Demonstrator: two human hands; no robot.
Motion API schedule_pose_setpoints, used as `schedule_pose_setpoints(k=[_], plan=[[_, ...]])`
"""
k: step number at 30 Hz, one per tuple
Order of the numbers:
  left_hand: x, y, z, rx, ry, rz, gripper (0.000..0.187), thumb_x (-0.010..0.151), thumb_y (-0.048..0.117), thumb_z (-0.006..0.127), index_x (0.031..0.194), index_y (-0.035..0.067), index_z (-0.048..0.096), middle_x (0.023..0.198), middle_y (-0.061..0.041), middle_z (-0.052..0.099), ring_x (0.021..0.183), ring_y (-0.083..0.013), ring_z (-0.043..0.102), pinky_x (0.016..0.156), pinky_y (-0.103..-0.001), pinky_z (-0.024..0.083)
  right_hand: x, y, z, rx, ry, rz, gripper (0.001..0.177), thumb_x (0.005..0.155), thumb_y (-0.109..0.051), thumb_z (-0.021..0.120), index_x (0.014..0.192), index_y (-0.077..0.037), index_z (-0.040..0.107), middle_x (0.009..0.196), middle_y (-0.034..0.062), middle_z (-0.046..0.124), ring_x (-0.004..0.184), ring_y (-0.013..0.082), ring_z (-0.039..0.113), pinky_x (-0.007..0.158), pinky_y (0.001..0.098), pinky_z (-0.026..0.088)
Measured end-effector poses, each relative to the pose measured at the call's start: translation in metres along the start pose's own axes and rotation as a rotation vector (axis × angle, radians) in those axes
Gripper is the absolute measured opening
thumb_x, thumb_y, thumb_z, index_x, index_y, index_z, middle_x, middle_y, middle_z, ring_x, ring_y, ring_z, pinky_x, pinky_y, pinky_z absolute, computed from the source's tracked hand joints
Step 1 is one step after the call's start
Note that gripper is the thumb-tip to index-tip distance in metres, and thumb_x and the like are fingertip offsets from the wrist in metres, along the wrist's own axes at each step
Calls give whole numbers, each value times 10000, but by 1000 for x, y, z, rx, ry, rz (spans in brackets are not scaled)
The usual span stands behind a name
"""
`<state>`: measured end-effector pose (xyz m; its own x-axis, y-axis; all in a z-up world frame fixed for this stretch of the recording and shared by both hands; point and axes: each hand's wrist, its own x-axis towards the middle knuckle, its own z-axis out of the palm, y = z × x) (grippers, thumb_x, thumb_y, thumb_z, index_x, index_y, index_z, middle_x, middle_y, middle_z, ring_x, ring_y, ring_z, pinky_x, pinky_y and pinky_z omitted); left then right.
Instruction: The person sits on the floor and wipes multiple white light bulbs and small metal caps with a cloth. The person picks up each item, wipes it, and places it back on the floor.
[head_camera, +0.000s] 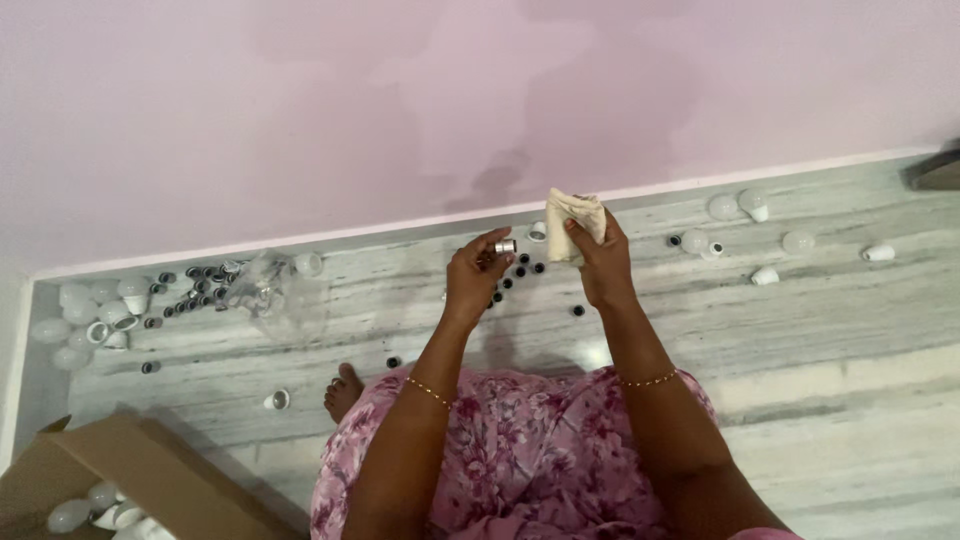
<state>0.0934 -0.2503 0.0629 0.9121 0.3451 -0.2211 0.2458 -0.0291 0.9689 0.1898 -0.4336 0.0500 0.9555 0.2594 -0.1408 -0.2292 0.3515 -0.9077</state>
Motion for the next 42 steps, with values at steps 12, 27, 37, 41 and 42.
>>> schedule_pose_setpoints(k=[12, 27, 37, 41, 42], plan=[[0, -2, 3, -63, -15, 177, 639, 927, -98, 616, 1493, 158, 469, 1080, -71, 771, 1055, -158, 726, 883, -305, 597, -65, 15, 66, -1318, -128, -840, 697, 793, 140, 537, 1460, -62, 531, 1525, 157, 516, 1358, 418, 534, 1176, 472, 428], [7, -23, 5, 155, -3, 141, 838, 811, -145, 603, 1537, 226, 409, 1085, -122, 768, 1090, -263, 744, 851, -370, 599, -61, 26, 63, -1338, -196, -619, 741, 762, 110, 550, 1485, -8, 439, 1474, 237, 527, 1208, 468, 556, 1007, 482, 483], [10, -25, 9, -116, -21, -59, 801, 843, -180, 582, 1532, 210, 457, 1003, -94, 759, 812, -206, 626, 637, -338, 472, -59, 29, 54, -1347, -214, -539, 661, 826, 67, 570, 1472, -44, 478, 1480, 201, 510, 1265, 441, 528, 971, 488, 502], [7, -18, 2, -47, 8, -1, 801, 815, -188, 559, 1501, 218, 478, 1015, -58, 767, 926, -124, 737, 605, -258, 554, -61, 23, 66, -1432, -194, -533, 670, 808, 56, 576, 1463, -56, 490, 1469, 176, 539, 1162, 424, 558, 896, 460, 543], [6, -16, 2, -34, -17, 12, 783, 839, -166, 588, 1511, 219, 471, 1016, -58, 771, 884, -140, 709, 603, -261, 525, -60, 19, 66, -1380, -191, -521, 684, 799, 63, 572, 1467, -62, 494, 1455, 167, 558, 1140, 392, 583, 908, 460, 546]])
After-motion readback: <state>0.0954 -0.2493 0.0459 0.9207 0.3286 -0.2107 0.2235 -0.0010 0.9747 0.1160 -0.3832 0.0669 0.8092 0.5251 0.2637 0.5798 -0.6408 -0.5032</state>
